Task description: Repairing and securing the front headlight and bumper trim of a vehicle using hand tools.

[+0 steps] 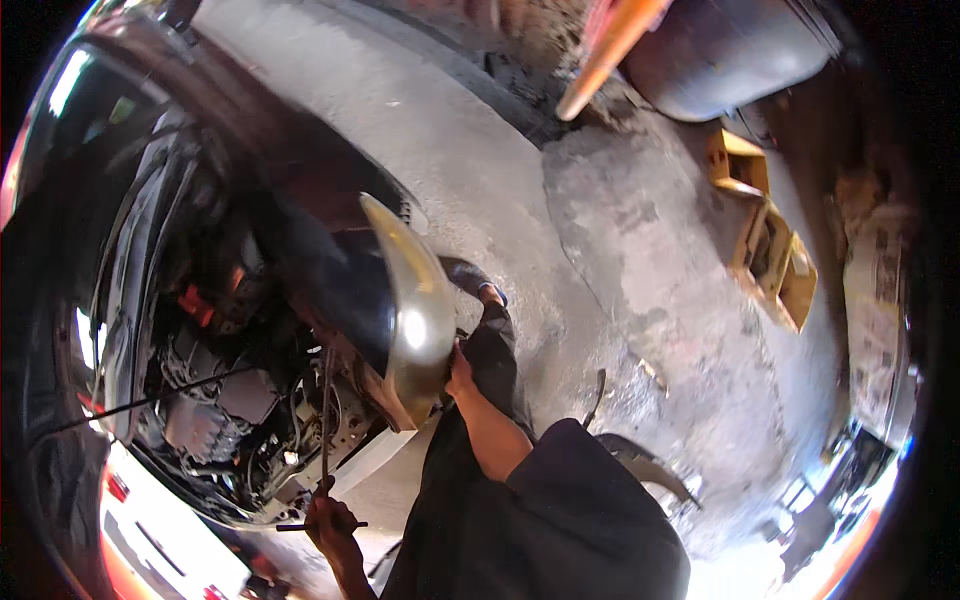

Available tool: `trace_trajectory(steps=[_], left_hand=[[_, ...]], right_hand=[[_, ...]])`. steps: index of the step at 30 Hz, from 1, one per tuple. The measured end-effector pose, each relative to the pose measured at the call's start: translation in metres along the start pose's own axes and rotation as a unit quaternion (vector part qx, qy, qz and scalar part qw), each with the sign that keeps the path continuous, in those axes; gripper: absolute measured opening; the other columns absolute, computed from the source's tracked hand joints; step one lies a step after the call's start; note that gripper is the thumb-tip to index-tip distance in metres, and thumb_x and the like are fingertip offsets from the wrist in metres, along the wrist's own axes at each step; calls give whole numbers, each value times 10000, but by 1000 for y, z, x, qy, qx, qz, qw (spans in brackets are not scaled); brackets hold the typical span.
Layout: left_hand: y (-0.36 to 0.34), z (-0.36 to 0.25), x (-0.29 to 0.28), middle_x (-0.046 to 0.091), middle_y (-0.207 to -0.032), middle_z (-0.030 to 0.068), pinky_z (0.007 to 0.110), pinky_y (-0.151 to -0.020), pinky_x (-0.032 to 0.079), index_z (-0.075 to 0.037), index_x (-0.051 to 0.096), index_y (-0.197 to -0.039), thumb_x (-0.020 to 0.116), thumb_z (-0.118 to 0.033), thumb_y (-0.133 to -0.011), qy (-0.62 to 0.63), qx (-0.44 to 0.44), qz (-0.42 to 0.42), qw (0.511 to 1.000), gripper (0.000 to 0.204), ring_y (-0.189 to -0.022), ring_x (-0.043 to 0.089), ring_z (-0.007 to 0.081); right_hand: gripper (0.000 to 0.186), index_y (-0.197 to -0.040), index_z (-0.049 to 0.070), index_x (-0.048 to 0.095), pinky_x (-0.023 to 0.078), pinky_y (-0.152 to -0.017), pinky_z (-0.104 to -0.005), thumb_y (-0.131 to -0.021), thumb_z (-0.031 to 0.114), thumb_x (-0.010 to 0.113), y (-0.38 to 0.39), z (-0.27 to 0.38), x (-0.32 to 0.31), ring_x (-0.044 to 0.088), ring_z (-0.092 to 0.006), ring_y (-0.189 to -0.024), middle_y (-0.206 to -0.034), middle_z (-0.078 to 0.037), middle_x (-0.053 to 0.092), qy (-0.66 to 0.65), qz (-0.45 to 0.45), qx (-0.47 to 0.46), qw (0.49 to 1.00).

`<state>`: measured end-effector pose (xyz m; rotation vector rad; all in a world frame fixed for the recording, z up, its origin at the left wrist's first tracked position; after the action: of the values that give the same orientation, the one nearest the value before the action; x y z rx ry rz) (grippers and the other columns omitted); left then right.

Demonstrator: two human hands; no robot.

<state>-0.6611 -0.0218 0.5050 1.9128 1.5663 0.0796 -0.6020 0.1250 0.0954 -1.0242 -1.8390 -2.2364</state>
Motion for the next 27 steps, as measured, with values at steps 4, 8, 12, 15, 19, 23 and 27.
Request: trace_trajectory(steps=[4,8,12,15,19,23,27], left_hand=[[-7,-9,2,309,-572,-69,192,-392,206,-1,556,-1142,448,-300,-944,22,-9,31,999,374,-457,289,23],[-8,-14,-10,337,-591,-69,204,-400,220,-21,572,-1116,460,-347,-931,-120,73,1,990,391,-469,310,30],[-17,-16,-1,299,-539,-63,221,-382,213,-33,572,-1062,507,-379,-901,-21,23,29,999,387,-426,271,40],[-13,-24,-1,325,-535,-46,207,-393,222,-50,589,-993,429,-323,-946,0,1,13,1000,320,-432,303,46],[-15,-18,3,342,-524,-25,218,-381,224,-108,447,-708,446,-328,-939,57,-46,40,997,318,-412,304,62],[-10,-12,8,359,-531,-29,213,-379,229,25,563,-1115,422,-289,-949,74,-30,44,996,381,-414,313,48],[-6,-16,17,359,-530,-44,215,-375,247,5,559,-1113,472,-355,-938,58,-32,35,997,409,-413,314,51]], right_hand=[[558,-1212,74,545,406,-934,-402,-862,509,541,-21,-14,-13,510,-214,-1082,-1229,-54,544,-7,-114,19,993],[732,-1291,51,478,351,-985,-418,-787,564,609,6,-15,22,436,-258,-1191,-1336,-106,453,33,-143,39,988],[823,-1329,56,434,326,-996,-434,-756,623,600,-18,-6,-8,387,-294,-1246,-1391,-129,391,103,-256,-4,961],[787,-1332,73,438,355,-962,-440,-778,614,576,1,1,20,398,-282,-1234,-1383,-129,401,207,-236,91,945],[541,-945,22,635,398,-696,-447,-844,546,547,-8,18,9,487,-222,-759,-814,-77,566,227,-208,-108,945],[506,-1240,62,532,376,-916,-396,-892,430,535,-3,44,18,489,-253,-1122,-1242,-103,538,286,-152,-14,946],[455,-1240,53,523,397,-905,-408,-898,352,535,-11,63,5,497,-287,-1131,-1257,-126,529,377,-169,-49,909]])
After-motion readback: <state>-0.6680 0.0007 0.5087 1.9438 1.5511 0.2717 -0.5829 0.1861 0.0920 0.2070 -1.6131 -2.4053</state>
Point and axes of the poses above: each hand's wrist, its own y-axis away from the middle knuckle, its own x-axis out of the palm, z = x × y, the point moved 2 cm from there along -y, towards the middle knuckle
